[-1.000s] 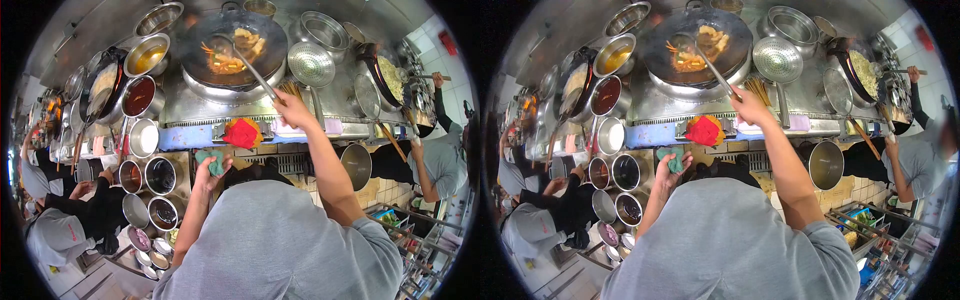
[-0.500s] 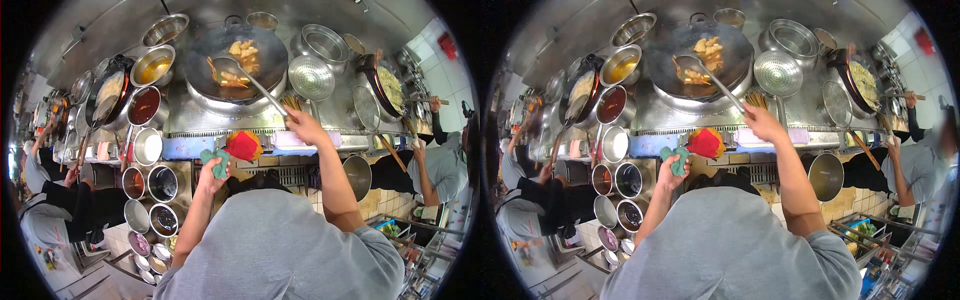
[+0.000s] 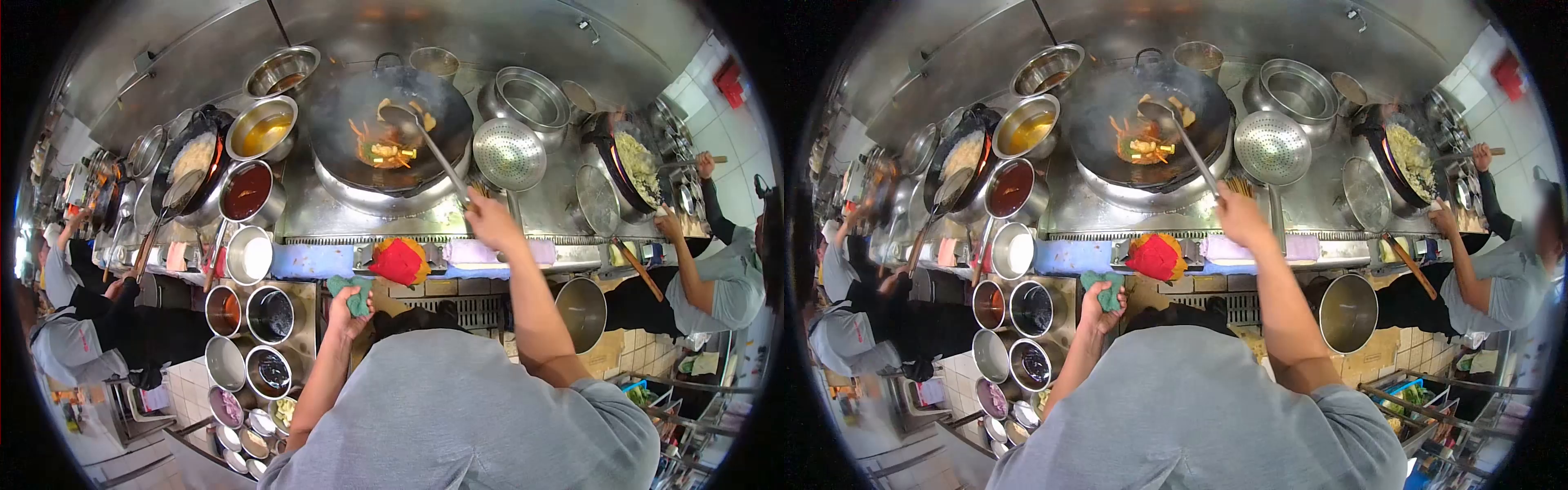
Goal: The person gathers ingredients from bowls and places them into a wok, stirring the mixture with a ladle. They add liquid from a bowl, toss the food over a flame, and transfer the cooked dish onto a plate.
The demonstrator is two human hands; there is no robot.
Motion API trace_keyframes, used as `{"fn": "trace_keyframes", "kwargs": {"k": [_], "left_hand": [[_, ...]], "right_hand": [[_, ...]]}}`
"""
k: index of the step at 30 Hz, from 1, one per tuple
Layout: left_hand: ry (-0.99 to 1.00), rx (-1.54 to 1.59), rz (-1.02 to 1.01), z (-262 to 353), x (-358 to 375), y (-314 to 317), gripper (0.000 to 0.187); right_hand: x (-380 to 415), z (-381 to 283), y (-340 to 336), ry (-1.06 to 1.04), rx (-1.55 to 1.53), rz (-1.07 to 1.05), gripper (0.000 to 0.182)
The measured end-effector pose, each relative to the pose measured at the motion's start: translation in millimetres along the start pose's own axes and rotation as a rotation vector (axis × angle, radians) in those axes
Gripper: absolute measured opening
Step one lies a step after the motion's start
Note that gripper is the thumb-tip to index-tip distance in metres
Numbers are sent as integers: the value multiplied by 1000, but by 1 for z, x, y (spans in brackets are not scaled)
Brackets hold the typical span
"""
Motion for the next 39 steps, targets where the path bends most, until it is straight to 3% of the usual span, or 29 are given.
{"fn": "trace_keyframes", "kwargs": {"k": [4, 7, 8, 9, 11, 15, 17, 19, 21, 23, 24, 26, 28, 29, 31, 32, 34, 36, 39], "left_hand": [[-53, 39, -56, -4, 2, 9, 25], [-21, -48, -23, 1, 5, 12, 24], [-2, -63, -30, 3, 3, 12, 24], [13, -77, -35, 4, 3, 12, 25], [29, -107, -38, 4, -2, 16, 25], [72, -67, -91, 20, -13, 56, 28], [107, -93, -136, 41, -34, 81, 27], [57, -8, -208, 59, -50, 110, 30], [41, -60, -193, 74, -73, 133, 40], [39, -116, -157, 84, -86, 157, 45], [38, -169, -116, 87, -91, 163, 50], [18, -184, -102, 88, -108, 172, 52], [-19, -222, -26, 84, -117, 168, 54], [-25, -224, -27, 84, -119, 166, 54], [-63, -216, -101, 89, -123, 164, 53], [-79, -156, -107, 92, -115, 168, 41], [-61, -173, -93, 94, -117, 170, 33], [-41, -131, -51, 96, -131, 169, 16], [-139, -85, -8, 83, -178, 162, 15]], "right_hand": [[7, -8, 30, 234, -264, -187, 49], [17, 12, 13, 109, -381, -252, 50], [22, 19, 1, 213, -416, -289, 49], [18, 17, 2, 211, -414, -290, 49], [2, 4, -11, 66, -119, -45, 51], [-7, -2, 32, 140, -153, -110, 53], [-4, 8, 14, 33, -246, -96, 52], [7, 25, 0, 301, -586, -279, 53], [3, 21, -12, 364, -534, -236, 56], [-30, 17, -26, 48, -225, 97, 54], [-42, 1, -25, 73, -84, 116, 50], [-71, -4, -4, 87, -92, 196, 46], [-77, -8, 26, 271, -403, 67, 47], [-66, -22, 30, 354, -369, -51, 48], [-67, -16, 49, -31, -83, 109, 46], [-52, -9, 44, -19, -87, 113, 46], [-19, -5, 32, -10, 158, -77, 55], [9, -16, -2, 42, 244, -88, 52], [49, -9, 4, 63, 298, -38, 49]]}}
Point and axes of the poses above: each hand's wrist, its own x-axis away from the middle knuckle, its own y-axis out of the palm, z = x × y, the point moved 9 cm from there along -x, towards the middle knuckle, and after that the axes turned 6 degrees about -x, right-handed, at the moved point
